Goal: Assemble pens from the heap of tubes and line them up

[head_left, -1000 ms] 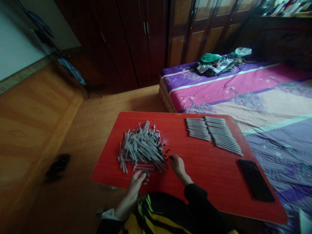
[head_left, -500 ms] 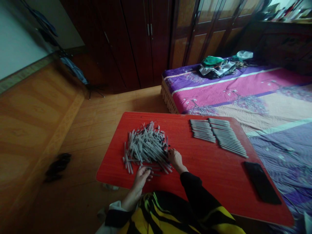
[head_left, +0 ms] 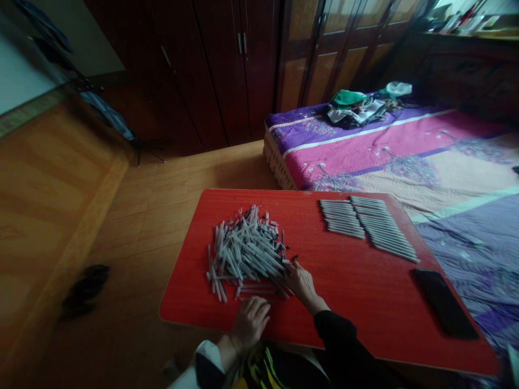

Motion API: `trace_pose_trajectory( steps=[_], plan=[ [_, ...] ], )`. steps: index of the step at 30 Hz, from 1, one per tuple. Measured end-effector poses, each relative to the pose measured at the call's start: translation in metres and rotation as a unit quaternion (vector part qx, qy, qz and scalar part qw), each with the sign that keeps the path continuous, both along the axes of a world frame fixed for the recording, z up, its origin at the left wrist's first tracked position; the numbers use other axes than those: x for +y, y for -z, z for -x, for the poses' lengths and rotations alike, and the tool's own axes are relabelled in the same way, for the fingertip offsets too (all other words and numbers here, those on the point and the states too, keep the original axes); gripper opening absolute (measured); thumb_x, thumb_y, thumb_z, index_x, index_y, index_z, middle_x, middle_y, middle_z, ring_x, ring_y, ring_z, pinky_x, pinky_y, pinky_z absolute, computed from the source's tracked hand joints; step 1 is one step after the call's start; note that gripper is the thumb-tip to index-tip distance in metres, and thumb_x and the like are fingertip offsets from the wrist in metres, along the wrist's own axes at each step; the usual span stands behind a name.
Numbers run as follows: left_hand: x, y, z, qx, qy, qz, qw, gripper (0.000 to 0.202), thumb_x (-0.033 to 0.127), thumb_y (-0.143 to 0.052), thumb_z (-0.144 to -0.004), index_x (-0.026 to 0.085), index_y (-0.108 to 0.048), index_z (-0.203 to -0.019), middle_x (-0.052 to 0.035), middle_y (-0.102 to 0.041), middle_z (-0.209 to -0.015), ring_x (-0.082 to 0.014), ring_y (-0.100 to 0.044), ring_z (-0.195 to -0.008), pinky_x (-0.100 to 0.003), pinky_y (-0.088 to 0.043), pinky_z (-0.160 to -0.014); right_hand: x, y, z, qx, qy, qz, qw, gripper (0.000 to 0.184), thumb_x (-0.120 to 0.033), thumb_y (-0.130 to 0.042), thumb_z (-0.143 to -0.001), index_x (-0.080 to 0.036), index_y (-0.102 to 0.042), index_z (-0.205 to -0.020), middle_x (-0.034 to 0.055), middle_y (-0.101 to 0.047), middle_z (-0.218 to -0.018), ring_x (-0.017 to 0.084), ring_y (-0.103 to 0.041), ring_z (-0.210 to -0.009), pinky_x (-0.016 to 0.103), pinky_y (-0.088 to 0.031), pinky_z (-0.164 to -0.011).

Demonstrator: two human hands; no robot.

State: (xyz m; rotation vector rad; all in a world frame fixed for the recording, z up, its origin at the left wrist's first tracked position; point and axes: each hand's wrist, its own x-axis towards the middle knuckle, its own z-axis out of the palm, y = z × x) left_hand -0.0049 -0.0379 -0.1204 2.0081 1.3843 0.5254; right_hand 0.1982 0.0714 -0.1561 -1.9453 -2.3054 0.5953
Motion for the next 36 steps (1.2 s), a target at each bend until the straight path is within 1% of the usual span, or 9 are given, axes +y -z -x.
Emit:
trace_pose_trajectory(
  steps=[3, 6, 11, 14, 20, 23, 28, 33, 36],
  plan=[
    [-0.005, 0.019, 0.022, 0.073, 0.202, -0.083, 0.973, 0.051, 0.025, -0.055, -0.08, 0.022, -0.041, -0.13, -0.0093, -0.05, -0.13, -0.0264, -0.041, -0.123, -0.046, -0.029, -0.104, -0.006, 0.01, -0.011, 0.051, 0.023, -0.058, 0.997, 0.023, -0.029, -0.044, -0.085, -0.019, -0.064, -0.089, 0.0063, -0.063, -0.086, 0.014, -0.06, -0.07, 0.02, -0.038, -0.057],
    [-0.001, 0.039, 0.04, 0.11, 0.28, -0.096, 0.949, 0.071, 0.029, -0.061, -0.077, 0.02, -0.025, -0.138, -0.0108, -0.045, -0.135, -0.0272, -0.035, -0.128, -0.05, -0.024, -0.106, -0.009, 0.023, -0.025, 0.131, 0.051, -0.122, 0.983, 0.026, -0.032, -0.043, -0.085, -0.017, -0.063, -0.08, 0.0043, -0.061, -0.072, 0.012, -0.058, -0.06, 0.02, -0.04, -0.053],
    [0.005, 0.069, 0.051, 0.139, 0.268, -0.114, 0.946, 0.078, 0.036, -0.062, -0.076, 0.019, -0.02, -0.139, -0.0137, -0.047, -0.132, -0.0294, -0.039, -0.125, -0.054, -0.032, -0.1, -0.007, 0.04, -0.036, 0.229, 0.066, -0.193, 0.952, 0.017, -0.029, -0.048, -0.082, -0.017, -0.059, -0.078, 0.0015, -0.058, -0.062, 0.011, -0.054, -0.048, 0.02, -0.042, -0.048],
    [-0.003, 0.087, 0.054, 0.131, 0.253, -0.16, 0.945, 0.061, 0.039, -0.054, -0.082, 0.021, -0.03, -0.135, -0.0104, -0.057, -0.122, -0.0253, -0.048, -0.118, -0.052, -0.033, -0.102, -0.009, 0.045, -0.037, 0.265, 0.072, -0.206, 0.939, 0.012, -0.03, -0.051, -0.081, -0.02, -0.057, -0.078, 0.0014, -0.059, -0.062, 0.012, -0.055, -0.048, 0.021, -0.044, -0.047],
    [-0.018, 0.114, 0.052, 0.183, 0.178, -0.265, 0.93, 0.037, 0.015, -0.048, -0.087, 0.03, -0.047, -0.121, 0.0003, -0.066, -0.106, -0.016, -0.055, -0.107, -0.052, -0.02, -0.108, -0.013, 0.049, -0.044, 0.292, 0.107, -0.158, 0.937, 0.018, -0.04, -0.052, -0.08, -0.024, -0.058, -0.073, -0.0001, -0.06, -0.056, 0.014, -0.057, -0.044, 0.023, -0.043, -0.039],
    [-0.013, 0.109, 0.052, 0.176, 0.185, -0.295, 0.921, 0.036, 0.014, -0.046, -0.087, 0.028, -0.049, -0.121, 0.001, -0.066, -0.107, -0.0167, -0.05, -0.113, -0.052, -0.016, -0.109, -0.015, 0.049, -0.045, 0.307, 0.125, -0.155, 0.931, 0.022, -0.044, -0.053, -0.078, -0.025, -0.061, -0.071, 0.0013, -0.064, -0.056, 0.016, -0.059, -0.045, 0.024, -0.045, -0.038],
    [-0.011, 0.089, 0.059, 0.178, 0.218, -0.281, 0.917, 0.048, 0.037, -0.051, -0.085, 0.028, -0.039, -0.131, -0.0067, -0.057, -0.122, -0.0234, -0.046, -0.119, -0.047, -0.03, -0.104, -0.023, 0.055, -0.041, 0.352, 0.111, -0.14, 0.919, 0.024, -0.042, -0.054, -0.077, -0.02, -0.064, -0.075, 0.0048, -0.069, -0.062, 0.018, -0.063, -0.051, 0.024, -0.05, -0.043],
    [0.005, 0.068, 0.026, 0.041, 0.044, -0.301, 0.952, 0.067, 0.039, -0.051, -0.084, 0.021, -0.019, -0.14, -0.0134, -0.042, -0.135, -0.0283, -0.032, -0.129, -0.049, -0.027, -0.105, -0.03, 0.053, -0.029, 0.331, 0.092, -0.228, 0.911, 0.023, -0.037, -0.054, -0.078, -0.017, -0.064, -0.078, 0.0035, -0.067, -0.061, 0.014, -0.062, -0.051, 0.021, -0.047, -0.046],
    [0.035, 0.046, -0.019, -0.163, -0.089, -0.256, 0.949, 0.061, 0.035, -0.049, -0.087, 0.02, -0.02, -0.138, -0.014, -0.038, -0.136, -0.0251, -0.036, -0.127, -0.044, -0.031, -0.103, -0.03, 0.04, -0.009, 0.331, 0.038, -0.29, 0.897, 0.02, -0.034, -0.054, -0.079, -0.017, -0.063, -0.079, 0.0007, -0.064, -0.056, 0.011, -0.057, -0.046, 0.019, -0.043, -0.045]
  ],
)
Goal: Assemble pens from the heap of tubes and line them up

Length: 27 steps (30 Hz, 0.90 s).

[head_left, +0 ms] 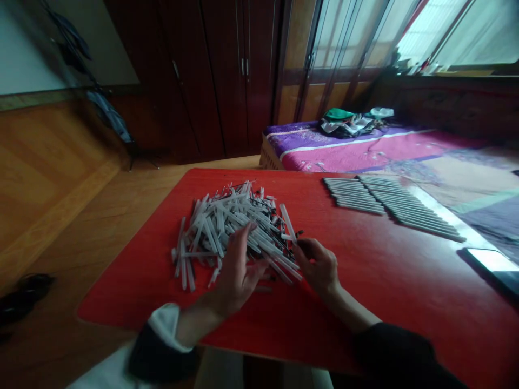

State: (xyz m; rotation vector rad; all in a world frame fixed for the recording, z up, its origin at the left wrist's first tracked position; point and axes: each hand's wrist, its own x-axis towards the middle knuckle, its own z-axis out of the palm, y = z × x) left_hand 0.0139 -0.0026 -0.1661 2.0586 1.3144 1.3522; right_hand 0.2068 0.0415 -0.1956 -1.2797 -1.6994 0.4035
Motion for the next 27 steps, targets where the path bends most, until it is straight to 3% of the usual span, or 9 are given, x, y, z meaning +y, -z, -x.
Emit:
trace_pose_trajectory(
  steps=[3, 5, 7, 10, 15, 20, 27],
  plan=[
    [0.033, -0.018, -0.04, -0.236, 0.018, 0.031, 0.971, 0.042, 0.038, -0.043, -0.089, 0.019, -0.037, -0.126, -0.0115, -0.052, -0.122, -0.0211, -0.049, -0.114, -0.037, -0.039, -0.096, 0.006, -0.014, 0.022, -0.019, -0.033, -0.051, 0.998, 0.018, -0.031, -0.052, -0.079, -0.016, -0.063, -0.081, -0.0005, -0.061, -0.055, 0.009, -0.053, -0.045, 0.019, -0.041, -0.046],
    [0.049, -0.02, -0.053, -0.336, 0.021, 0.055, 0.94, 0.03, 0.039, -0.038, -0.091, 0.017, -0.049, -0.107, -0.0083, -0.063, -0.097, -0.0183, -0.06, -0.094, -0.032, -0.045, -0.083, 0.012, -0.019, 0.03, -0.031, -0.052, -0.07, 0.996, 0.019, -0.03, -0.052, -0.079, -0.016, -0.064, -0.083, 0.0005, -0.062, -0.059, 0.009, -0.052, -0.047, 0.019, -0.041, -0.047],
    [0.06, -0.016, -0.056, -0.395, 0.0, 0.054, 0.917, 0.026, 0.04, -0.039, -0.09, 0.017, -0.051, -0.091, -0.0037, -0.064, -0.076, -0.0154, -0.063, -0.074, -0.028, -0.048, -0.07, 0.02, -0.019, 0.027, -0.035, -0.072, -0.071, 0.994, 0.021, -0.031, -0.052, -0.08, -0.015, -0.065, -0.086, 0.0016, -0.062, -0.063, 0.01, -0.053, -0.05, 0.02, -0.041, -0.049],
    [0.069, -0.003, -0.048, -0.446, -0.025, 0.055, 0.893, 0.026, 0.043, -0.041, -0.088, 0.019, -0.046, -0.078, 0.0013, -0.06, -0.063, -0.0117, -0.06, -0.056, -0.023, -0.045, -0.056, 0.036, -0.015, 0.005, -0.035, -0.051, -0.053, 0.997, 0.024, -0.034, -0.049, -0.082, -0.016, -0.065, -0.084, 0.0025, -0.063, -0.069, 0.01, -0.054, -0.055, 0.021, -0.041, -0.052],
    [0.076, 0.012, -0.039, -0.454, -0.085, 0.034, 0.886, 0.023, 0.043, -0.043, -0.087, 0.02, -0.042, -0.081, 0.0067, -0.052, -0.052, -0.0083, -0.05, -0.039, -0.019, -0.038, -0.043, 0.064, -0.003, -0.028, -0.146, 0.029, 0.026, 0.989, 0.02, -0.033, -0.053, -0.077, -0.019, -0.068, -0.074, 0.0026, -0.064, -0.08, 0.014, -0.057, -0.066, 0.024, -0.042, -0.059],
    [0.076, 0.017, -0.04, -0.391, -0.13, 0.031, 0.911, 0.023, 0.042, -0.043, -0.087, 0.02, -0.045, -0.081, 0.0072, -0.049, -0.05, -0.0082, -0.047, -0.037, -0.018, -0.037, -0.04, 0.065, 0.008, -0.025, -0.259, -0.023, 0.03, 0.965, 0.016, -0.025, -0.056, -0.074, -0.023, -0.07, -0.081, 0.0041, -0.063, -0.095, 0.019, -0.053, -0.092, 0.027, -0.042, -0.075],
    [0.071, 0.02, -0.042, -0.308, -0.132, 0.005, 0.942, 0.024, 0.042, -0.04, -0.089, 0.02, -0.045, -0.08, 0.0061, -0.05, -0.052, -0.0088, -0.049, -0.041, -0.019, -0.04, -0.044, 0.059, 0.01, -0.02, -0.3, -0.074, 0.03, 0.951, 0.023, -0.026, -0.057, -0.076, -0.024, -0.07, -0.095, 0.0058, -0.061, -0.094, 0.019, -0.051, -0.089, 0.028, -0.042, -0.077]
  ],
)
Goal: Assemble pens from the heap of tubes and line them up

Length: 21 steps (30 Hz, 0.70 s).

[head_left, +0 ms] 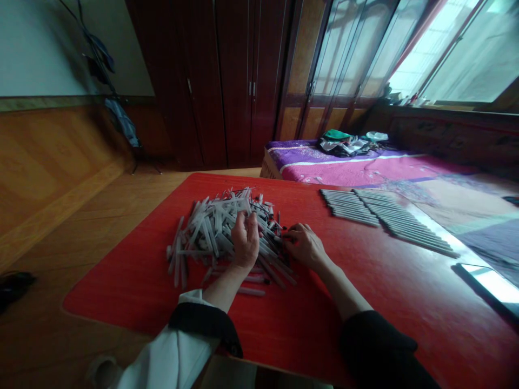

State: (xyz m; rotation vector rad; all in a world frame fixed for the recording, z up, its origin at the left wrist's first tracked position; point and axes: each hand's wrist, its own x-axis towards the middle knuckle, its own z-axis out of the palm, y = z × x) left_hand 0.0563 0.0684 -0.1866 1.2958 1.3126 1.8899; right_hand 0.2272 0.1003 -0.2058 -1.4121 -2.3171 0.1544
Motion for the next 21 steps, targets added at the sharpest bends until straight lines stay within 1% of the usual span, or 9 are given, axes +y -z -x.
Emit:
trace_pose_trajectory(
  steps=[4, 8, 11, 14, 18, 19, 21],
  plan=[
    [-0.003, 0.002, -0.003, 0.047, 0.015, 0.003, 0.999, 0.022, 0.04, -0.039, -0.09, 0.02, -0.046, -0.082, 0.0058, -0.048, -0.052, -0.0089, -0.049, -0.044, -0.019, -0.04, -0.047, -0.001, -0.001, 0.002, -0.018, -0.027, 0.004, 0.999, 0.032, -0.019, -0.055, -0.075, -0.027, -0.068, -0.104, 0.0067, -0.059, -0.098, 0.02, -0.05, -0.092, 0.03, -0.041, -0.079],
    [-0.003, 0.004, -0.004, 0.076, 0.022, 0.013, 0.997, 0.023, 0.039, -0.039, -0.09, 0.019, -0.049, -0.087, 0.0044, -0.051, -0.055, -0.0093, -0.05, -0.046, -0.019, -0.04, -0.048, -0.003, -0.003, 0.003, -0.032, -0.052, 0.01, 0.998, 0.035, -0.016, -0.054, -0.075, -0.028, -0.067, -0.105, 0.0065, -0.06, -0.097, 0.02, -0.049, -0.092, 0.03, -0.04, -0.08],
    [-0.002, 0.006, -0.003, 0.078, 0.027, 0.019, 0.996, 0.023, 0.039, -0.04, -0.09, 0.019, -0.049, -0.088, 0.0042, -0.053, -0.056, -0.009, -0.05, -0.045, -0.019, -0.039, -0.048, -0.003, -0.001, 0.004, -0.025, -0.042, 0.003, 0.999, 0.029, -0.018, -0.057, -0.076, -0.026, -0.069, -0.101, 0.0063, -0.061, -0.093, 0.019, -0.05, -0.089, 0.029, -0.041, -0.078],
    [-0.001, 0.008, -0.003, 0.089, 0.024, 0.019, 0.996, 0.023, 0.039, -0.04, -0.089, 0.018, -0.049, -0.088, 0.0042, -0.053, -0.056, -0.0091, -0.05, -0.045, -0.019, -0.04, -0.048, -0.002, 0.0, 0.006, -0.009, -0.02, -0.002, 1.0, 0.02, -0.024, -0.057, -0.078, -0.023, -0.07, -0.093, 0.0063, -0.063, -0.089, 0.019, -0.052, -0.086, 0.028, -0.042, -0.076],
    [-0.001, 0.008, -0.002, 0.095, 0.022, 0.02, 0.995, 0.023, 0.039, -0.04, -0.089, 0.018, -0.049, -0.088, 0.0044, -0.052, -0.055, -0.009, -0.05, -0.045, -0.019, -0.039, -0.048, -0.004, -0.005, 0.009, 0.025, 0.024, -0.006, 0.999, 0.016, -0.029, -0.059, -0.078, -0.02, -0.07, -0.087, 0.0062, -0.064, -0.086, 0.02, -0.053, -0.086, 0.029, -0.043, -0.074],
    [-0.001, 0.008, -0.002, 0.093, 0.022, 0.021, 0.995, 0.023, 0.039, -0.04, -0.089, 0.018, -0.049, -0.088, 0.0045, -0.052, -0.055, -0.009, -0.049, -0.045, -0.019, -0.039, -0.048, -0.005, -0.008, 0.01, 0.032, 0.025, -0.005, 0.999, 0.015, -0.029, -0.06, -0.077, -0.02, -0.07, -0.084, 0.0058, -0.063, -0.085, 0.019, -0.053, -0.085, 0.029, -0.043, -0.073],
    [-0.001, 0.008, -0.002, 0.09, 0.023, 0.023, 0.995, 0.023, 0.039, -0.04, -0.09, 0.018, -0.05, -0.088, 0.0046, -0.052, -0.055, -0.009, -0.049, -0.045, -0.019, -0.038, -0.047, -0.01, -0.013, 0.013, 0.032, 0.005, -0.002, 0.999, 0.012, -0.029, -0.06, -0.076, -0.021, -0.069, -0.077, 0.0052, -0.063, -0.084, 0.019, -0.052, -0.083, 0.028, -0.043, -0.071]
  ],
)
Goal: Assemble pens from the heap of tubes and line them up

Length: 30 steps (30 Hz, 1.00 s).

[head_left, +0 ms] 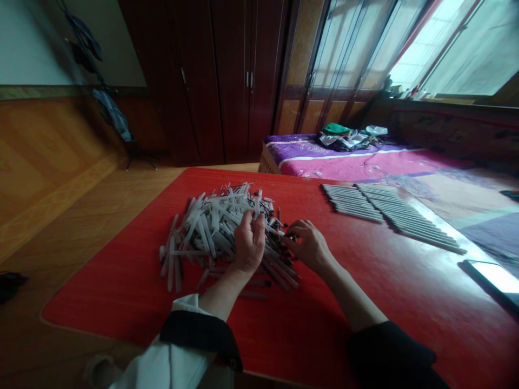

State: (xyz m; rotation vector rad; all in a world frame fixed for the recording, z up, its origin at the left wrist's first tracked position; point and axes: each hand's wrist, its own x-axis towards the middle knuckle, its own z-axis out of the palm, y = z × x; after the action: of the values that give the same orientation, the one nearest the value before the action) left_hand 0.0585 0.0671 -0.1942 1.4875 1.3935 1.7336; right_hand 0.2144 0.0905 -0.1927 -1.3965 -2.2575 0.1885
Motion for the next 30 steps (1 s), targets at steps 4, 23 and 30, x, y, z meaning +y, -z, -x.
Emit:
trace_pose_trajectory(
  steps=[4, 23, 30],
  plan=[
    [0.001, 0.0, 0.0, 0.006, -0.004, 0.003, 1.0, 0.023, 0.039, -0.04, -0.089, 0.018, -0.05, -0.087, 0.0043, -0.052, -0.055, -0.009, -0.049, -0.045, -0.019, -0.038, -0.047, -0.011, -0.004, 0.008, -0.05, -0.032, -0.012, 0.998, 0.01, -0.027, -0.062, -0.073, -0.021, -0.07, -0.074, 0.0068, -0.06, -0.088, 0.021, -0.049, -0.087, 0.029, -0.044, -0.071],
    [-0.001, -0.002, 0.001, -0.007, -0.01, 0.014, 1.0, 0.023, 0.04, -0.039, -0.089, 0.019, -0.049, -0.084, 0.0043, -0.052, -0.054, -0.0098, -0.051, -0.045, -0.019, -0.04, -0.048, -0.02, 0.004, 0.019, -0.057, 0.022, -0.002, 0.998, 0.013, -0.027, -0.059, -0.073, -0.022, -0.068, -0.081, 0.0085, -0.057, -0.102, 0.024, -0.046, -0.096, 0.03, -0.045, -0.066],
    [0.002, 0.001, 0.0, -0.012, -0.016, 0.012, 1.0, 0.024, 0.04, -0.04, -0.089, 0.019, -0.049, -0.082, 0.0045, -0.052, -0.054, -0.0095, -0.05, -0.044, -0.019, -0.039, -0.047, -0.01, 0.011, 0.017, 0.072, 0.041, 0.042, 0.996, 0.009, -0.023, -0.06, -0.067, -0.022, -0.069, -0.069, 0.0065, -0.062, -0.101, 0.024, -0.049, -0.096, 0.034, -0.044, -0.074]
  ],
)
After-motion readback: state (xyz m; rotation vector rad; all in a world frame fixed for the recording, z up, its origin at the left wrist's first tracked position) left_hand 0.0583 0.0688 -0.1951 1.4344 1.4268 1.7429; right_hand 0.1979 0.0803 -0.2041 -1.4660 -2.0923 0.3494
